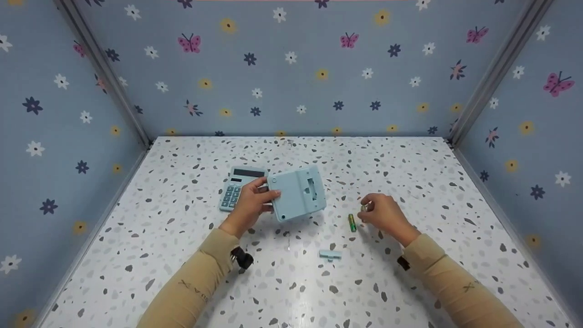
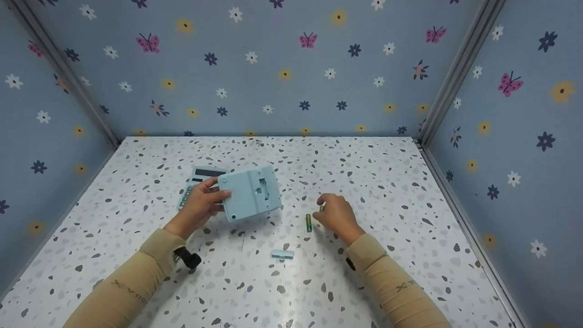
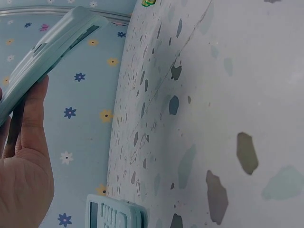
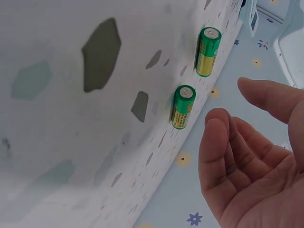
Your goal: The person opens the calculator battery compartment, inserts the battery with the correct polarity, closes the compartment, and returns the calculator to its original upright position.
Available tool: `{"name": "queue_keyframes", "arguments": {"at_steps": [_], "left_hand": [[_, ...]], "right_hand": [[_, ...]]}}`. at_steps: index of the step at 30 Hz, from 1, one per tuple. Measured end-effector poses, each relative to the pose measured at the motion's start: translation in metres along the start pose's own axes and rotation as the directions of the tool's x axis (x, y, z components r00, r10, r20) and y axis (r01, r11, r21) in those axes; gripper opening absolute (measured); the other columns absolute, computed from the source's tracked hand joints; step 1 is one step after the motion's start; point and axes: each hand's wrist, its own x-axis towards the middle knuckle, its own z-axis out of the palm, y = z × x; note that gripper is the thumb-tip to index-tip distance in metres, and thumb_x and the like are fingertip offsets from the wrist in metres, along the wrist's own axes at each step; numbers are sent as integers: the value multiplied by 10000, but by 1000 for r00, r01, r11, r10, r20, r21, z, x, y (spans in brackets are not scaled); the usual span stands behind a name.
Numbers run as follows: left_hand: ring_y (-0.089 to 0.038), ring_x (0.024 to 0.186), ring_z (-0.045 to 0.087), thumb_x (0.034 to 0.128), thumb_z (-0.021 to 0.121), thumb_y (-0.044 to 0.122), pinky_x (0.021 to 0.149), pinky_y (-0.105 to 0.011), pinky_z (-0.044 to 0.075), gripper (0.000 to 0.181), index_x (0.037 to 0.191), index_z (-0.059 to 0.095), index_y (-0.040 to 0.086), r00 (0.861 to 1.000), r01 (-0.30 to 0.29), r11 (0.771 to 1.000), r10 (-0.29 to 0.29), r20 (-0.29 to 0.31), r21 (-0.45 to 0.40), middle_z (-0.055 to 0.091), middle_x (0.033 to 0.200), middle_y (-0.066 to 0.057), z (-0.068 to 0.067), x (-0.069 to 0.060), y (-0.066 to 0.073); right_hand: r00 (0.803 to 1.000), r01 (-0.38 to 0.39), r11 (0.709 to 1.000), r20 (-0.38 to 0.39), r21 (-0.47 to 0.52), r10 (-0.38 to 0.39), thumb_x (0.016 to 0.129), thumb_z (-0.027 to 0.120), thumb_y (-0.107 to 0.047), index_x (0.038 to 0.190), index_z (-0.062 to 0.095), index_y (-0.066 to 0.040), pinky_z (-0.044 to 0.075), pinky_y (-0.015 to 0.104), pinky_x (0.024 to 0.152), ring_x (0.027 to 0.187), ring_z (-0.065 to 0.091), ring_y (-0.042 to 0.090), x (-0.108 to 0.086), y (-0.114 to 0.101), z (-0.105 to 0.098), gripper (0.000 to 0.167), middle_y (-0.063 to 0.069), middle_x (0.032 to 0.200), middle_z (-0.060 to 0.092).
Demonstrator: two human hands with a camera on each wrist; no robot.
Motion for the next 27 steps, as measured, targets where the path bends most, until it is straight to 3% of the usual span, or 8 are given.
{"name": "queue_keyframes", "arguments": {"at_steps": [11,22,27], "left_hand": [[-205,975,786,1010,718,16,781,-336,683,507,1499,582,16,1000,-10,1000,10,1,-25,765,1227,-137,1,-2,2],[-212,1027,776,1017,728,48,801,-329,676,547,1538,561,34,1000,-13,1000,13,14,3,745,1311,-168,-1,-3,1],[-217,1021,780,1010,730,44,795,-339,678,521,1511,589,35,1000,-15,1000,15,13,-4,759,1290,-159,-1,-4,1]], "right_hand": [[992,-121,992,35,47,119,973,793,-250,1300,702,20,585,326,730,871,696,219,10,11,-5,434,179,1101,737],[976,-208,977,78,52,204,972,792,-277,1309,678,10,558,296,659,795,679,191,12,12,0,457,154,1093,689],[975,-212,977,77,22,210,970,789,-274,1292,680,16,518,284,607,694,659,165,15,11,3,446,115,981,687]]}}
